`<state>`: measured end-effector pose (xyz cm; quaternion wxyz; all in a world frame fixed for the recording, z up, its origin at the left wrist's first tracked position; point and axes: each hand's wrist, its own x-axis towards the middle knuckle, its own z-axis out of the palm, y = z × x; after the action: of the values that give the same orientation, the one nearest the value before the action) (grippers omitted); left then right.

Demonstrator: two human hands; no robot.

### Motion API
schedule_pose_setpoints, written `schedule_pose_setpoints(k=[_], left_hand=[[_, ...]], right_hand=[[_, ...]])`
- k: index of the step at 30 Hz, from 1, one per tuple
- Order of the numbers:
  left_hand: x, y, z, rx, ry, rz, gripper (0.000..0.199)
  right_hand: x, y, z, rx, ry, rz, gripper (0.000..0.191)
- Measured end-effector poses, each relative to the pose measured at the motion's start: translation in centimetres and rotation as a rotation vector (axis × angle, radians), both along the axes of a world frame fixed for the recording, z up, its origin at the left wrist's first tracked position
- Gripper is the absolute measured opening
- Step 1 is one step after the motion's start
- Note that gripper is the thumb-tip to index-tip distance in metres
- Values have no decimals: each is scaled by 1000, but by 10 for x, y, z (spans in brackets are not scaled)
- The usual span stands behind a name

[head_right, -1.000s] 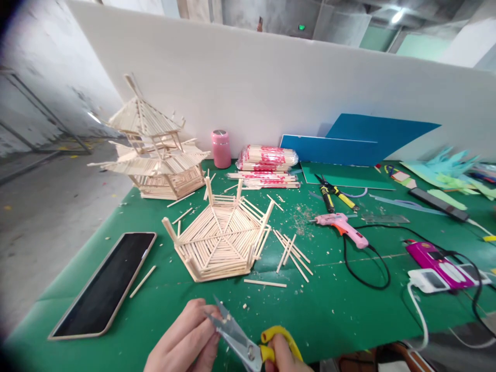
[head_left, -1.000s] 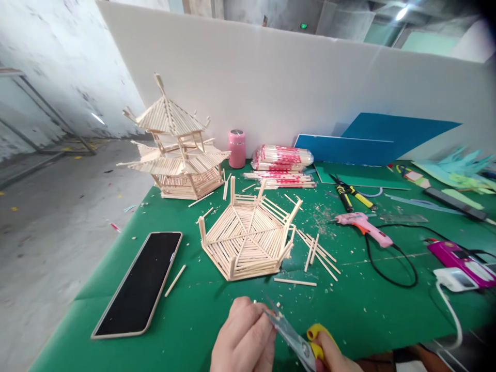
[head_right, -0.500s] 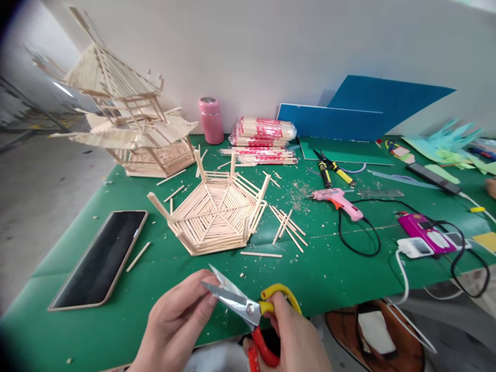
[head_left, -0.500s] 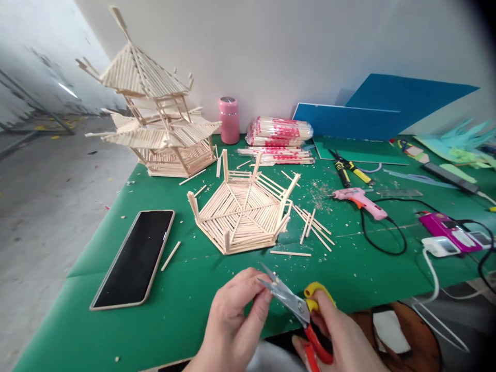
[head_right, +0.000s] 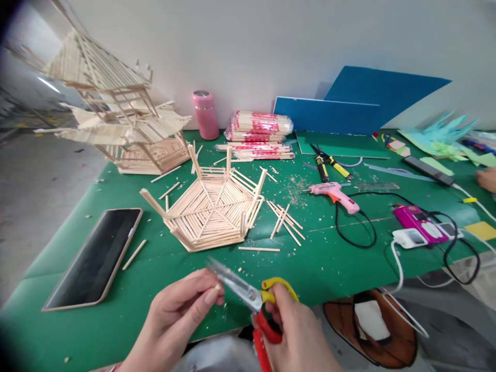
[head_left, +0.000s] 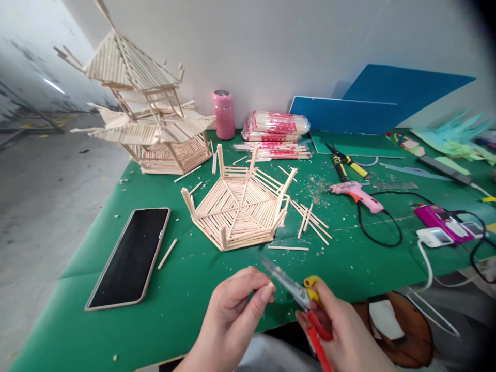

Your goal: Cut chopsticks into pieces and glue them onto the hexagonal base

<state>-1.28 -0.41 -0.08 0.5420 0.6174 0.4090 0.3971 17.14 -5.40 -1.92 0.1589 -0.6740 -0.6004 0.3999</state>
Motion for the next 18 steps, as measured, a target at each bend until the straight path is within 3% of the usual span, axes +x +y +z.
schedule_pose_setpoints(k=[4, 8, 13, 18], left_hand=[[2, -2, -7, -336, -158, -19, 21], [3, -1, -15, -532, -327, -41, 19], [0, -1, -22, -578, -476, -55, 13], [-4, 3, -25, -532, -494, -122, 15]], right_hand=[[3, 6, 10, 63, -8, -2, 20], [7, 5, 13, 100, -95, 94, 26], [7, 2, 13, 85, -218, 176, 35], [10, 1, 14, 143, -286, 214, 44]])
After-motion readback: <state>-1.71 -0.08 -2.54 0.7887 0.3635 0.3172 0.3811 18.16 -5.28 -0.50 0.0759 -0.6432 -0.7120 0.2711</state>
